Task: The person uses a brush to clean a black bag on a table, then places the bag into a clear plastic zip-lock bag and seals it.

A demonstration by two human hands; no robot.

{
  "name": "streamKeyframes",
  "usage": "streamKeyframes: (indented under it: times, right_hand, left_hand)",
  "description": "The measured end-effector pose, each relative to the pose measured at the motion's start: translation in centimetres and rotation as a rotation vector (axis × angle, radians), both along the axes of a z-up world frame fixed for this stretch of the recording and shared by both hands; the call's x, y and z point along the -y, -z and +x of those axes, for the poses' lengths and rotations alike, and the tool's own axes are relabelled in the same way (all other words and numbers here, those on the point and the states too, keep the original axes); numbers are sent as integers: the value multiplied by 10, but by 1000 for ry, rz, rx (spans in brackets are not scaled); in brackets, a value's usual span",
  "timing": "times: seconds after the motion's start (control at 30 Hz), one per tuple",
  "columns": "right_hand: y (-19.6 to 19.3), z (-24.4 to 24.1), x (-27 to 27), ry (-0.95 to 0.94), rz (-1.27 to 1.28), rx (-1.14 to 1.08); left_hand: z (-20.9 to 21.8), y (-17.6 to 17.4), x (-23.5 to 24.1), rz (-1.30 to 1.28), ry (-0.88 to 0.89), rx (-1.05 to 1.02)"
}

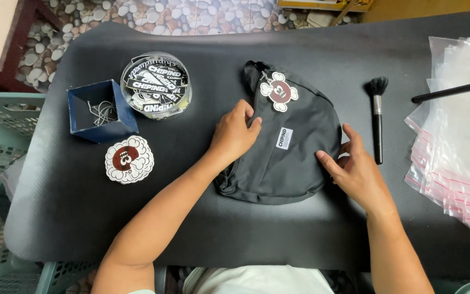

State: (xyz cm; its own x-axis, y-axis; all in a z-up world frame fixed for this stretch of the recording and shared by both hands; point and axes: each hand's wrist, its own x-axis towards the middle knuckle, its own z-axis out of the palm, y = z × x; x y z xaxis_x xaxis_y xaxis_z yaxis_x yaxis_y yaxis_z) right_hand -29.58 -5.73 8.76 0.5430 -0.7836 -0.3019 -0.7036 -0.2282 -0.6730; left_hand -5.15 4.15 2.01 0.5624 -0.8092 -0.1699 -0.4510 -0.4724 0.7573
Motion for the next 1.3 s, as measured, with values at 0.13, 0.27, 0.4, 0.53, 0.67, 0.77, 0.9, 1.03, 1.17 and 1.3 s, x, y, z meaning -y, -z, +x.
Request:
streamKeyframes:
  times: [0.13, 0.27, 0.4, 0.53, 0.67, 0.77, 0.9, 1.03, 1.17, 1.3]
  right_hand:
    - [4, -4, 1, 5, 20, 22]
    - [14, -9, 6, 6, 47, 44]
    - [13, -11, 6, 44, 93, 104]
    - [17, -13, 6, 37, 106, 130]
    - [13, -11, 4, -6, 104, 133]
    - [21, -19, 14, -14, 26, 153]
    - [36, -48, 52, 4, -447, 226]
    - [44, -128, 139, 163, -788, -146]
    - [18, -173, 184, 294, -361, -563]
    - [17, -192, 185, 291, -295, -741]
  left_hand:
    - [3, 13, 3, -86, -43, -85]
    - [8, 33, 8, -161, -115, -212]
    - [12, 35, 7, -191, -211, -401]
    - [15, 23, 7, -252, -222, -562]
    - [15, 17, 6, -217, -229, -657]
    - [10, 4, 4, -168, -141, -575]
    - [14, 8, -1, -77, 17, -330]
    - [-5, -20, -8, 148, -11, -328]
    - [-16, -10, -18, 81, -1, -380]
    - [-31, -6, -36, 76, 24, -563]
